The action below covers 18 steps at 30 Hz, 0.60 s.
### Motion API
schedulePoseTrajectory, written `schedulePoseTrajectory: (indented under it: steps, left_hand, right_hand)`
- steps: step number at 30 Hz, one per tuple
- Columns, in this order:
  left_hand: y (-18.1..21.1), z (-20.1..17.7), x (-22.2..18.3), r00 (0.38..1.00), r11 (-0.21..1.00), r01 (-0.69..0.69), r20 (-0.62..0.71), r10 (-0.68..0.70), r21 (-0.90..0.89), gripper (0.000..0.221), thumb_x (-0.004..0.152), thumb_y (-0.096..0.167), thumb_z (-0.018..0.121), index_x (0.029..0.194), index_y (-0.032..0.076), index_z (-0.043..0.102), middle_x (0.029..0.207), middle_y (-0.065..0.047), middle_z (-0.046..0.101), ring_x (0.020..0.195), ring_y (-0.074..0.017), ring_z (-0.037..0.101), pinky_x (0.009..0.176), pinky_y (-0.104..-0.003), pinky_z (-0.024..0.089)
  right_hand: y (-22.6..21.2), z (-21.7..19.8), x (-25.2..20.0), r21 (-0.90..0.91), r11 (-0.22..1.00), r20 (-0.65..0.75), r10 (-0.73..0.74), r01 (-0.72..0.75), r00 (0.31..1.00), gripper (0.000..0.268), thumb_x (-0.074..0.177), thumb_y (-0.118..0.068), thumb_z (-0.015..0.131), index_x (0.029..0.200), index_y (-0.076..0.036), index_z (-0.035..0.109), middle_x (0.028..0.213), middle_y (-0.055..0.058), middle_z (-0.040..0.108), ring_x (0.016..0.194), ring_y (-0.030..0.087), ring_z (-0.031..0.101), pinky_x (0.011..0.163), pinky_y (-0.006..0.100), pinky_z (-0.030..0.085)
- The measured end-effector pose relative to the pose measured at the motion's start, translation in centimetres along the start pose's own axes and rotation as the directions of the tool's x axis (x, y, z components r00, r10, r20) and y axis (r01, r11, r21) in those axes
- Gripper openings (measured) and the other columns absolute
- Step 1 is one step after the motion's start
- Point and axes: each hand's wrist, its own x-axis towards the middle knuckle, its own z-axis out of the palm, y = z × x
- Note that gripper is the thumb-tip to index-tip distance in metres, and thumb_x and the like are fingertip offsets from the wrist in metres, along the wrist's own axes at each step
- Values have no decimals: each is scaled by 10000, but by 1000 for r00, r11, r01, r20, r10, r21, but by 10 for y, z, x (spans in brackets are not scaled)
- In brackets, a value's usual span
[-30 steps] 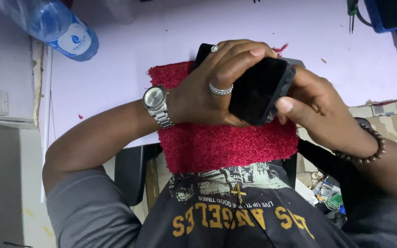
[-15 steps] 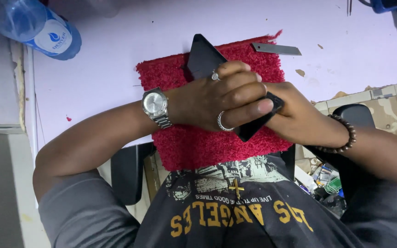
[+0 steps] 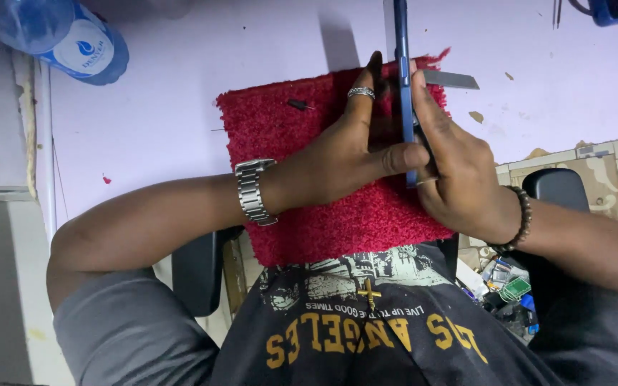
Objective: The person is disassembling a smartphone by prying off the back cover and then removing internal screws with a screwdriver.
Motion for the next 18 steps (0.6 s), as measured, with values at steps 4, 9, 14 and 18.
schedulePoseTrajectory:
  steps: [4, 9, 14, 18]
  left_hand:
    - [6, 0, 1, 974, 974, 221, -53, -218, 54, 664, 824, 589, 684, 1147, 103, 368, 913, 19, 514, 889, -79, 614, 680, -192, 540]
    - [-4, -5, -12, 990, 996, 78, 110, -83, 50, 951, 920, 519, 646, 1518, -69, 198, 1496, -268, 313, 1422, -371, 576, 1119, -389, 639]
    - [-16, -8, -17, 991, 995, 95, 100, -92, -20, 800, 937, 395, 684, 1429, -48, 236, 1333, -225, 538, 1223, -295, 724, 985, -324, 696]
    - [-22, -15, -14, 998, 997, 26, 59, -30, 69, 715, 949, 442, 671, 1387, -23, 348, 1186, -117, 526, 1097, -179, 655, 913, -273, 655]
  right_hand:
    - [-8, 4, 0, -15, 995, 4, -101, 101, 995, 595, 1172, 141, 425, 1700, 76, 157, 1756, 341, 250, 1654, 503, 429, 1393, 518, 491]
    - [-17, -9, 1, 115, 993, 179, -62, 42, 982, 652, 1147, -32, 545, 1683, 79, 191, 1765, 310, 214, 1635, 465, 448, 1346, 442, 483]
    - [-10, -4, 3, 93, 987, 209, -145, 128, 967, 617, 1153, -72, 502, 1650, 144, 207, 1729, 375, 213, 1619, 494, 430, 1328, 450, 493]
    - [3, -4, -1, 70, 987, 233, -157, 144, 960, 671, 1107, 57, 558, 1682, 105, 216, 1759, 332, 209, 1591, 479, 518, 1208, 425, 612]
